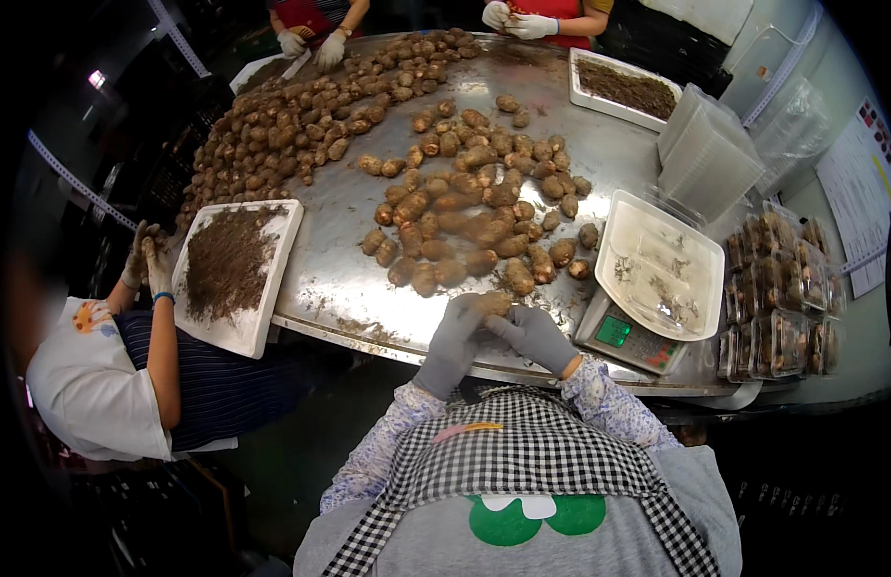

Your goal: The person sorts brown root vegetables on a metal table, placing them into a white tray on a digital scale. After weighing, the person transfers the vegetables into clear plastic containers and stacks them. The person also handles a white styrofoam box and a cloth.

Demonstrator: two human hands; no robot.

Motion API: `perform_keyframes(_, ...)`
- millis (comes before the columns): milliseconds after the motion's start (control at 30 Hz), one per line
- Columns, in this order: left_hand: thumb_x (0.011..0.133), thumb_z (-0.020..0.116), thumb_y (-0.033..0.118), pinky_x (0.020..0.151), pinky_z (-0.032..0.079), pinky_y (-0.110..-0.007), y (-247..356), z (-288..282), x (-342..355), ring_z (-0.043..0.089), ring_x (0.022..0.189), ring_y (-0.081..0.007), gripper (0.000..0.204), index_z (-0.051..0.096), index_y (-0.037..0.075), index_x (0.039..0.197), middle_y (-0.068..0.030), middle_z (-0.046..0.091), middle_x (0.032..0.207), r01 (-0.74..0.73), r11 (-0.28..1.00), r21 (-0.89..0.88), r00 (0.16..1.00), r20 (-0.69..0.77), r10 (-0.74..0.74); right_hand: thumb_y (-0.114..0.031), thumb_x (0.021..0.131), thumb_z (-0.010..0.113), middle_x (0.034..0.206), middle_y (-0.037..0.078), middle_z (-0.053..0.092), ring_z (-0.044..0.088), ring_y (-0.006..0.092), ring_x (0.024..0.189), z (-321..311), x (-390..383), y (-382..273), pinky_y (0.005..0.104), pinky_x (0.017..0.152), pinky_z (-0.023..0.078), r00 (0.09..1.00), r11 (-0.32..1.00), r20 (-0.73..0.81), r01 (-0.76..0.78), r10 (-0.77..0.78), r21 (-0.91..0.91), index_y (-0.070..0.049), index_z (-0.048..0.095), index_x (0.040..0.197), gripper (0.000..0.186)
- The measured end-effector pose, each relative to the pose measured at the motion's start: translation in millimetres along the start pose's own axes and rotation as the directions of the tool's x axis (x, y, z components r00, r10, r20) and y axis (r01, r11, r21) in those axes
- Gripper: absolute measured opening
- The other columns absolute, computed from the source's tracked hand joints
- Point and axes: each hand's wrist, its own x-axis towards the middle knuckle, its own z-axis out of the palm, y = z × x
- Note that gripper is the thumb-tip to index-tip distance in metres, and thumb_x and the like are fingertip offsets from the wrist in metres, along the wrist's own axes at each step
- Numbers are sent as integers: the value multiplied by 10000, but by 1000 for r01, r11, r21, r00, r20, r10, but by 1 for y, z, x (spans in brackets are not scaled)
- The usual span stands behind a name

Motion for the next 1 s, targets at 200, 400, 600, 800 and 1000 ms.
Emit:
perform_keyframes(200,986,534,82,1043,474,-445,13,-11,-4,563,1196,-281,436,378,16,1388,-169,524,1322,-12,1000,16,999,-35,13,-358,948,606,787,104,702,696,228,687,-5,-5,-35,353,638,545,992,993,129,-18,2,120,-30,700,969,342)
perform_keyframes(400,937,553,116,1019,466,-461,8,-26,-3,568,1151,-306,492,421,82,1410,-170,544,1301,-60,950,-306,998,-39,50,-208,909,636,1032,123,689,669,378,895,-6,14,33,492,752,527,949,735,-182,71,-259,-674,-121,637,1117,225)
perform_keyframes(600,953,534,197,1057,425,-501,8,-30,1,531,1178,-326,484,430,84,1412,-170,509,1306,30,957,-290,999,-9,-34,-308,897,667,991,160,639,673,343,858,-22,39,15,469,712,539,927,767,-320,-60,-194,-639,-59,570,1196,401)
perform_keyframes(800,1028,518,209,926,528,-428,6,-41,3,592,1076,-292,331,500,52,1318,-155,554,1218,-51,994,96,999,-15,52,-399,918,677,1027,198,664,692,315,943,-9,56,40,389,775,564,937,902,-327,-34,-121,-430,-14,548,1257,529)
perform_keyframes(1000,1012,586,182,807,515,-291,-4,-45,12,613,854,-158,273,559,-6,1208,-100,651,942,141,928,345,985,-145,-95,-234,914,708,1184,120,624,646,209,1084,-31,3,12,334,932,531,977,930,-213,58,22,363,-1,530,1297,482)
